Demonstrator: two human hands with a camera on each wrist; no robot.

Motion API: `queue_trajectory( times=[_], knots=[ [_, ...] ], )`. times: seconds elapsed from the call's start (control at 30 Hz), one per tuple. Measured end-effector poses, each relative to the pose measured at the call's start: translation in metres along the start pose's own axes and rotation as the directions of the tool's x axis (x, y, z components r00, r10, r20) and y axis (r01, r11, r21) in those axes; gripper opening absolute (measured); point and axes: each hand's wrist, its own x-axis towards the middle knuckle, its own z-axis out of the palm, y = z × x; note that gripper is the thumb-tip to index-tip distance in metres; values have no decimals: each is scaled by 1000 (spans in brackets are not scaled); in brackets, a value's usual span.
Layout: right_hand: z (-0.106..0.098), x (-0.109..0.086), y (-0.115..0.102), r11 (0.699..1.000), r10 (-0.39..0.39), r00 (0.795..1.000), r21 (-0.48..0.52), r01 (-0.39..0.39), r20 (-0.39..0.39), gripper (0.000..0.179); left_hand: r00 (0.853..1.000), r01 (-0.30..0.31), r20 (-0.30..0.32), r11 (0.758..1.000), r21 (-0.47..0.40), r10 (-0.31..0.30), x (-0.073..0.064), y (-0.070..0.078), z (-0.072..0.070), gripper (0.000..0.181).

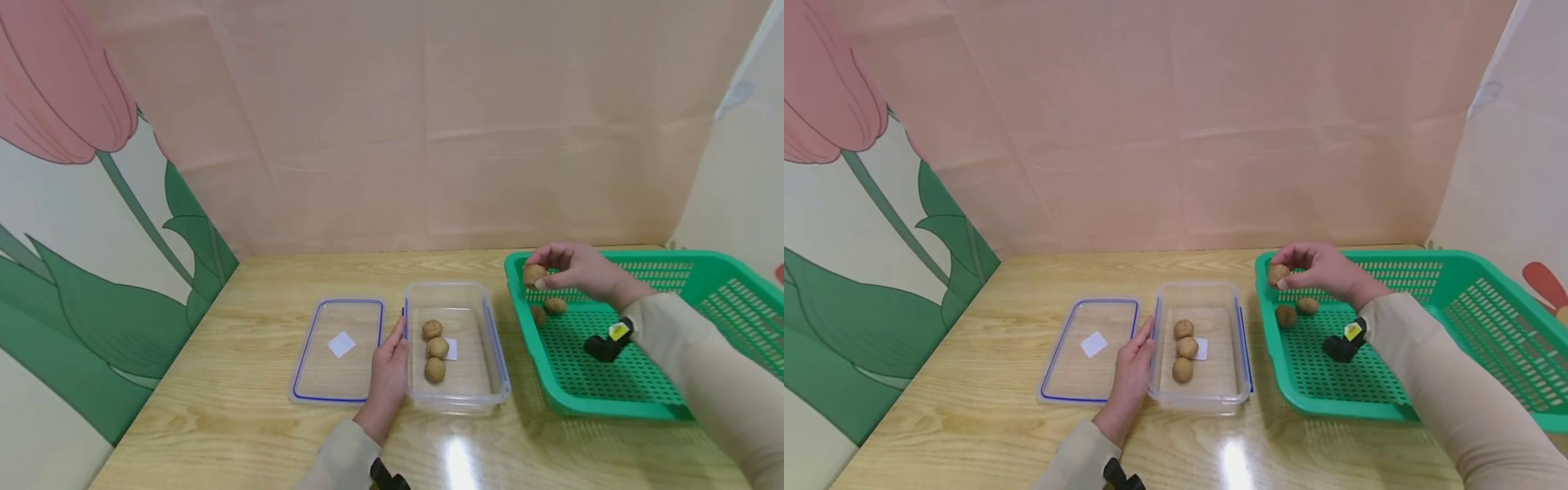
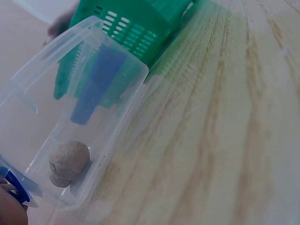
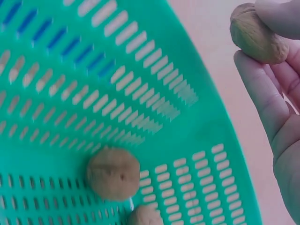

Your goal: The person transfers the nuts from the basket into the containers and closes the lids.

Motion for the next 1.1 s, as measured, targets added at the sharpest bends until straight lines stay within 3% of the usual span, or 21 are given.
queue_trajectory(
  times=[0.3, 0.47, 0.7, 0.9, 1.1],
  knots=[
    [16, 9, -15, 991, -62, 997, 123, 57, 35, 34, 1000, 1, 1, 1000, -2, -1, -1, 1, 0, 43],
    [26, 12, -23, 990, -76, 996, 121, 71, 40, 32, 1000, 6, 10, 1000, 0, -6, -1, 2, -1, 43],
    [46, 21, -38, 1000, 25, 1000, 1, -25, -14, 29, 1000, -2, 14, 1000, -4, 2, -2, 1, -1, 43],
    [62, 27, -45, 990, 136, 990, 31, -135, -32, 36, 1000, -10, 6, 1000, 1, 10, -2, 1, 0, 43],
    [74, 33, -48, 989, 137, 991, 55, -137, -7, 39, 1000, 3, 14, 1000, -4, -3, -1, 1, 0, 43]
  ],
)
